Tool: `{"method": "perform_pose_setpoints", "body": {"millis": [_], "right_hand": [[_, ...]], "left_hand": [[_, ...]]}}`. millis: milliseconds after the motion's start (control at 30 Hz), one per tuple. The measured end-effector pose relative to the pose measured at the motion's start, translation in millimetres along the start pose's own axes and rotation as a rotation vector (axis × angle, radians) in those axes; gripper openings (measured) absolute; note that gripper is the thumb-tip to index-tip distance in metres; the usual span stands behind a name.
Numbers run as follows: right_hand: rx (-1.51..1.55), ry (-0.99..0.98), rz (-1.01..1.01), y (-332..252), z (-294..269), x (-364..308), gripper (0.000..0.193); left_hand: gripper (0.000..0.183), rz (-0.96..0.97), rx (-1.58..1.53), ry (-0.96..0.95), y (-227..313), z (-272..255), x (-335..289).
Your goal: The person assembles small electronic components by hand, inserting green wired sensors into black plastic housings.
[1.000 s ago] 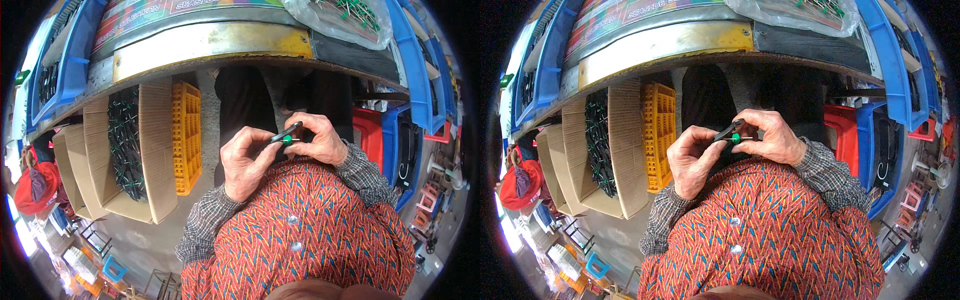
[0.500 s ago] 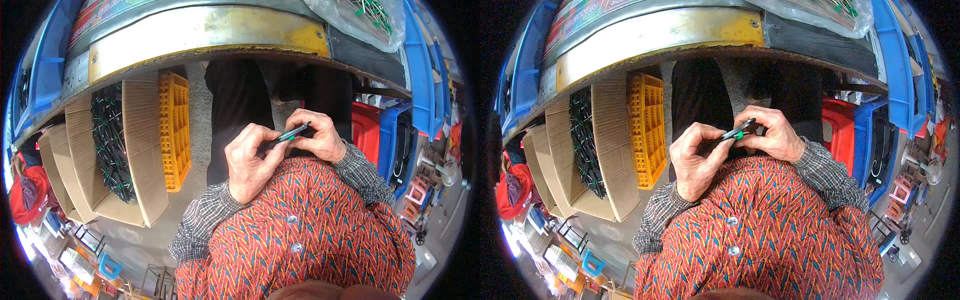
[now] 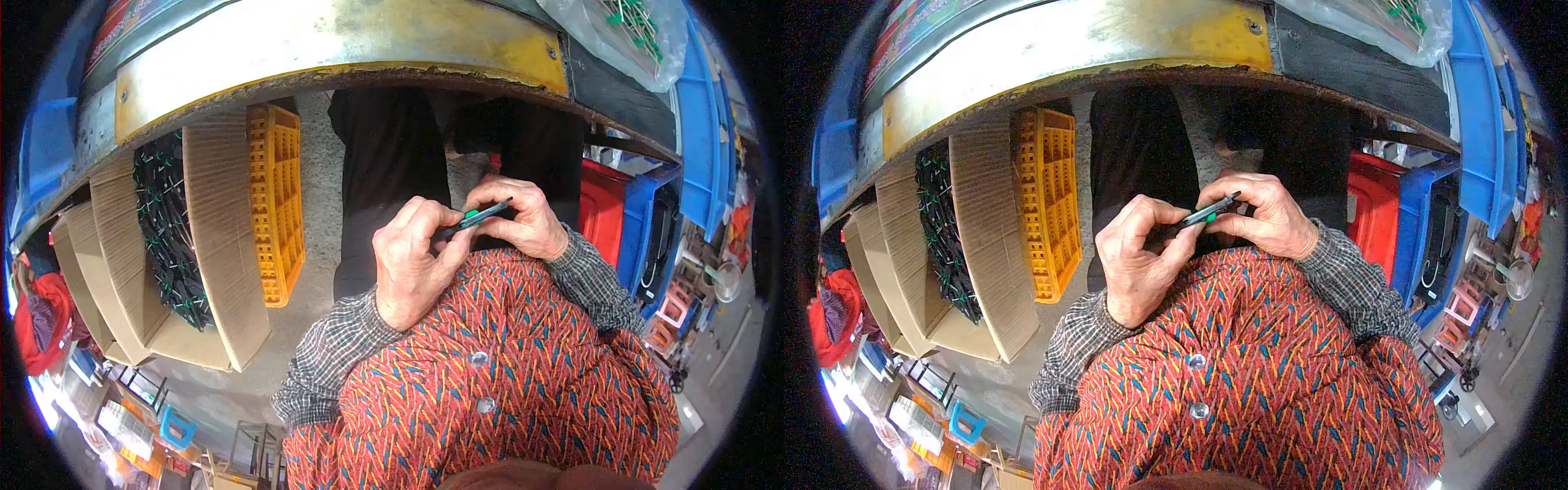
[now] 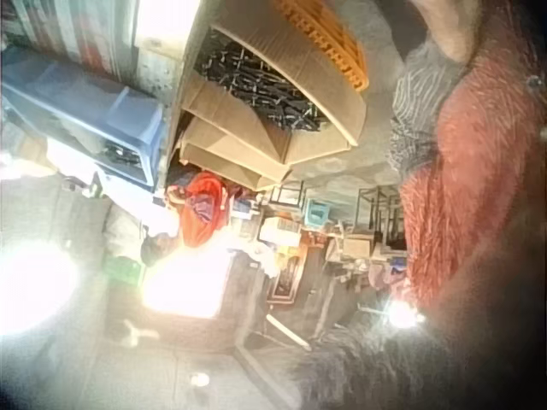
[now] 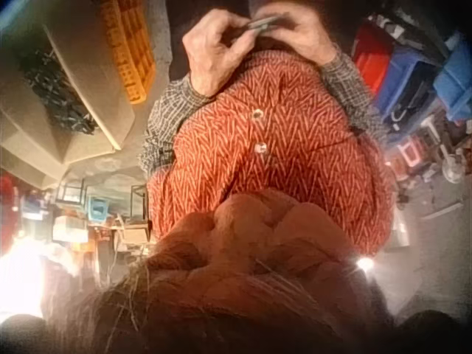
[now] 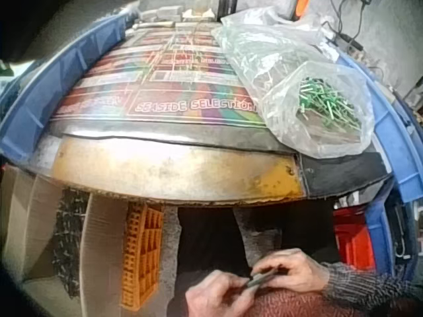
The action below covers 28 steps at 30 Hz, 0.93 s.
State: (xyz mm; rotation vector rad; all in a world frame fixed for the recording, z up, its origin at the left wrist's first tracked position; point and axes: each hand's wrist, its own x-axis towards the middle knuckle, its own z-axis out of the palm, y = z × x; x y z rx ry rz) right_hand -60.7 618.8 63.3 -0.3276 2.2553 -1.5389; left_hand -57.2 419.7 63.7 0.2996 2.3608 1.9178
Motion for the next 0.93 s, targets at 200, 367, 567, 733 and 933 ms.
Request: {"method": "perform_pose_setpoints", "body": {"millis": [200, 367, 567, 733, 933], "right_hand": [[0.007, -0.017, -0.031, 2.0, -0.7, 2.8, 0.023], [0.020, -0.037, -0.039, 3.4, -1.1, 5.3, 0.022], [0.017, -0.070, -0.057, 5.8, -3.0, 7.1, 0.021], [-0.003, -0.065, -0.068, 8.2, -3.1, 6.0, 0.025], [-0.027, -0.048, 0.016, 11.5, -5.0, 2.1, 0.036]], "left_hand": [[0.017, -0.029, 0.004, -0.025, -1.5, -0.1, 0.1], [0.017, 0.027, 0.016, 0.000, -6.4, 2.5, 2.0], [0.017, 0.009, 0.039, -0.005, -7.9, 3.8, 2.4], [0.018, 0.062, 0.029, 0.012, -11.2, 5.1, 4.2], [0.018, 0.002, 0.042, -0.023, -8.0, 4.0, 3.8]]}}
